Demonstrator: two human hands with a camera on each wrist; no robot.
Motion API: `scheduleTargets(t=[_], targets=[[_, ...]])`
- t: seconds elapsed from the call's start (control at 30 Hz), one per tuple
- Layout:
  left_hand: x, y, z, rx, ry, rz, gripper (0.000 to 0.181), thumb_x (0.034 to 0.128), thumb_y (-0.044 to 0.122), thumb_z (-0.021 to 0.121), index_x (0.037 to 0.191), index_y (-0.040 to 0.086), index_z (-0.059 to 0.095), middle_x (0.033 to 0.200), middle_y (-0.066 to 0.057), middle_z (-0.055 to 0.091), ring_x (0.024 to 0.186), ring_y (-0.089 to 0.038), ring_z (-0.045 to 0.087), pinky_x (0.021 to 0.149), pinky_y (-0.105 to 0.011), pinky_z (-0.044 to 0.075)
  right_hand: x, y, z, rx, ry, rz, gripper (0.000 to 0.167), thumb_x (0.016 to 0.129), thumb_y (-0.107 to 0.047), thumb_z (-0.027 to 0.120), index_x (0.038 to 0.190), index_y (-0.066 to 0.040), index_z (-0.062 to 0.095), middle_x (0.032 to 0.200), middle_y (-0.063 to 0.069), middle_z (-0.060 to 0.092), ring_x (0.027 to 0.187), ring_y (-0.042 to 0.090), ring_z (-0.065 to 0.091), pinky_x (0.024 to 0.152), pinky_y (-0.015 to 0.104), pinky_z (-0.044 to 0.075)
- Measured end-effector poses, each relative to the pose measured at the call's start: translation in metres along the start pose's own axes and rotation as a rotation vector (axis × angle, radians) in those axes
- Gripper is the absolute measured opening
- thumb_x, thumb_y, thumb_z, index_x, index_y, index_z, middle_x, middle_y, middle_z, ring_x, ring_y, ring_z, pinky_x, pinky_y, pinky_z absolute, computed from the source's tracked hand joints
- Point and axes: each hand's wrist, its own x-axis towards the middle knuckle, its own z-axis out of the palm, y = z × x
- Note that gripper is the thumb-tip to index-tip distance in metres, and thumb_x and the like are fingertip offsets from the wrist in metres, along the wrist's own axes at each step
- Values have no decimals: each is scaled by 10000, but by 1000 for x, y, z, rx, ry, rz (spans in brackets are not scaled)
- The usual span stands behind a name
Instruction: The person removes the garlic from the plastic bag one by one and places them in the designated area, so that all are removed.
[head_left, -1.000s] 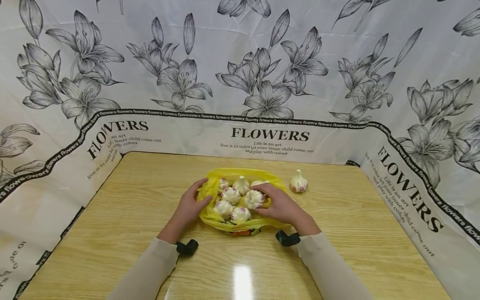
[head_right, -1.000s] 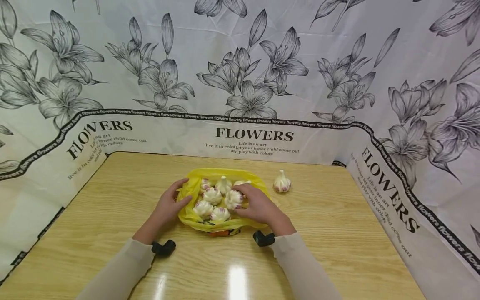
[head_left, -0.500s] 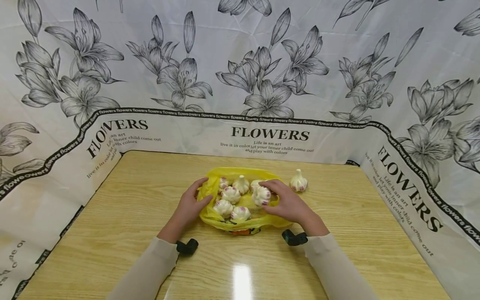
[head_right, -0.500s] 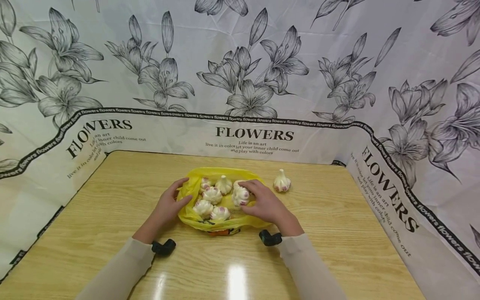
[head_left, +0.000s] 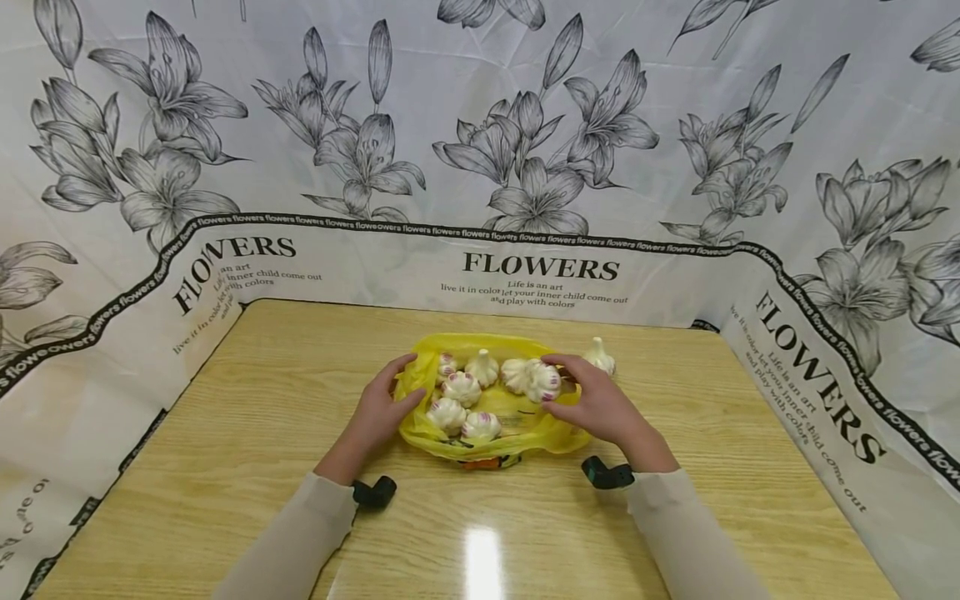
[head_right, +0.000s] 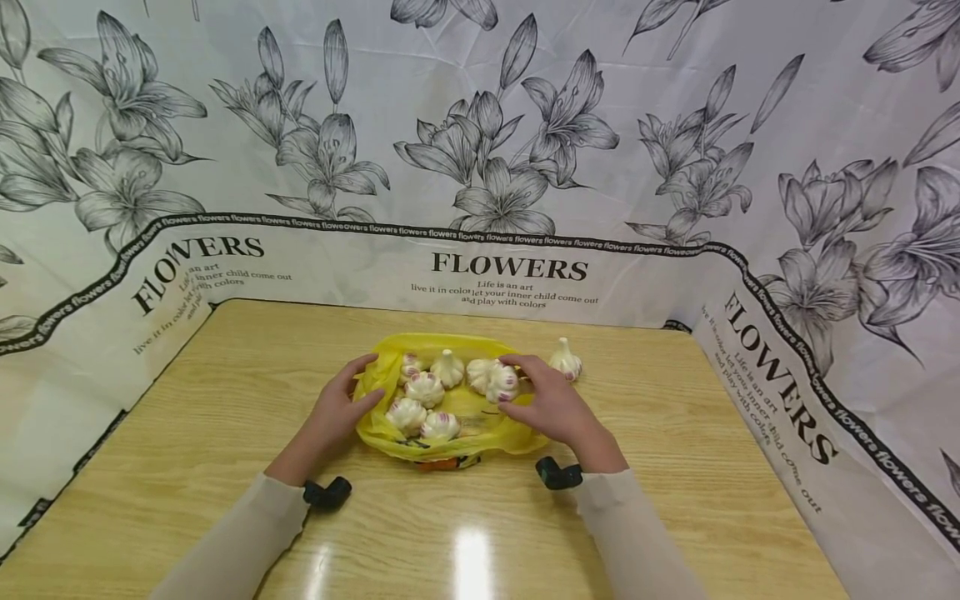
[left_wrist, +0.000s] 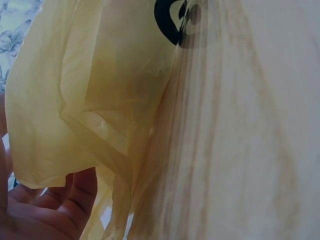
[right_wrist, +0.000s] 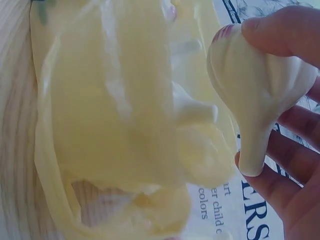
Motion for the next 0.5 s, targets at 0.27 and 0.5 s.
scheduleTargets(t=[0.27, 0.5], targets=[[0, 1, -1, -3, -5, -14, 591, 932, 293, 643, 1468, 245, 400, 1500, -90, 407, 1314, -334, 470, 1101, -516, 370, -6, 13, -10, -13, 72, 7, 661, 812, -227, 779, 1395, -149, 476, 1343, 109, 553, 1119, 305, 612, 913, 463, 525], [0, 0, -1, -5, -7, -21, 592, 931, 302, 643, 1468, 253, 398, 1503, -87, 405, 1314, -339, 470, 1120, -517, 344, -11, 24, -17, -15, 112, 40, 679, 814, -221, 778, 1410, -144, 462, 1339, 130, 541, 1145, 335, 596, 927, 480, 517]])
